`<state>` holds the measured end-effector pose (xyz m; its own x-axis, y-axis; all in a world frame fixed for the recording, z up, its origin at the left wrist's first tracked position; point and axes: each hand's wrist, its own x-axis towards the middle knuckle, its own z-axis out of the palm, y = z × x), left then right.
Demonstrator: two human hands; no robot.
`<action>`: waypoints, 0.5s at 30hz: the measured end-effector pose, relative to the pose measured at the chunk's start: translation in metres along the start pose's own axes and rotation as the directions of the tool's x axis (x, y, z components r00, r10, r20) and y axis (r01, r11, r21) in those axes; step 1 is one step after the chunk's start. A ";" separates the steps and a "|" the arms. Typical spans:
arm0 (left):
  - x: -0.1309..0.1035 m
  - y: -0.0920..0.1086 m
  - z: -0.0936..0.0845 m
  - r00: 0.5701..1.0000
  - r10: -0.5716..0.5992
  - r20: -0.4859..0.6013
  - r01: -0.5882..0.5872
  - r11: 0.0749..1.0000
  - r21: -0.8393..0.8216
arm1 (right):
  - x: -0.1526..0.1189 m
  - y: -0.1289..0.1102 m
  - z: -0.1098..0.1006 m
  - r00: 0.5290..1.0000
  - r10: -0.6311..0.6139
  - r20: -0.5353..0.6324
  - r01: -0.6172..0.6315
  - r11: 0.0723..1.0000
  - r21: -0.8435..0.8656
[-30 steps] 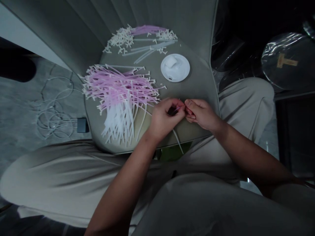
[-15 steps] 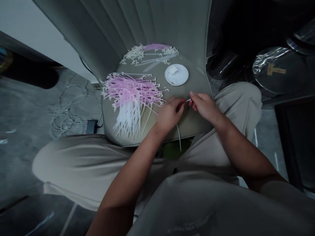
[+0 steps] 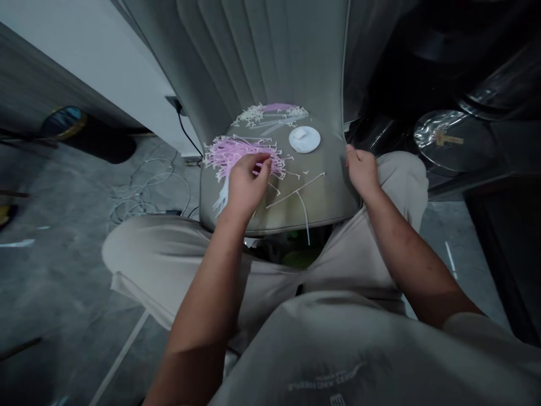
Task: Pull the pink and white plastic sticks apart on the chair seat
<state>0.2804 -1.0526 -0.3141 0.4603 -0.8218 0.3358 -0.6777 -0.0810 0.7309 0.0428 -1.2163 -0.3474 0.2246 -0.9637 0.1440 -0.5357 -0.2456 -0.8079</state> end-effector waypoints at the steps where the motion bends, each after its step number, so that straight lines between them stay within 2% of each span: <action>1: -0.005 -0.002 -0.006 1.000 -0.003 -0.017 0.004 1.000 0.019 | 0.000 0.001 0.001 1.000 0.025 -0.001 -0.025 0.999 0.024; 3: -0.021 0.001 -0.014 1.000 -0.018 -0.003 0.018 0.995 0.102 | -0.001 0.004 0.003 0.999 0.035 -0.003 -0.034 0.998 0.061; 5: -0.040 0.008 -0.014 0.997 -0.064 0.051 0.052 0.977 0.208 | -0.003 0.007 0.006 0.999 -0.025 -0.029 0.026 0.998 0.052; 8: -0.066 0.018 -0.008 0.981 -0.115 0.154 0.056 0.939 0.341 | -0.007 0.010 0.007 0.989 -0.140 -0.053 0.139 0.990 -0.014; 11: -0.082 0.022 -0.002 0.965 -0.140 0.220 0.029 0.896 0.443 | -0.010 0.010 0.007 0.979 -0.199 -0.045 0.195 0.977 -0.082; 13: -0.085 0.021 0.000 0.958 -0.174 0.228 0.041 0.869 0.493 | -0.014 0.009 0.007 0.966 -0.259 0.006 0.258 0.959 -0.116; 15: -0.084 0.020 0.000 0.954 -0.202 0.223 0.060 0.853 0.518 | -0.019 0.006 0.008 0.931 -0.344 0.122 0.360 0.920 -0.152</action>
<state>0.2281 -0.9853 -0.3276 0.4481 -0.8931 0.0397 -0.8478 -0.4104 0.3358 0.0422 -1.1988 -0.3594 0.4930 -0.7998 0.3426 -0.5355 -0.5893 -0.6050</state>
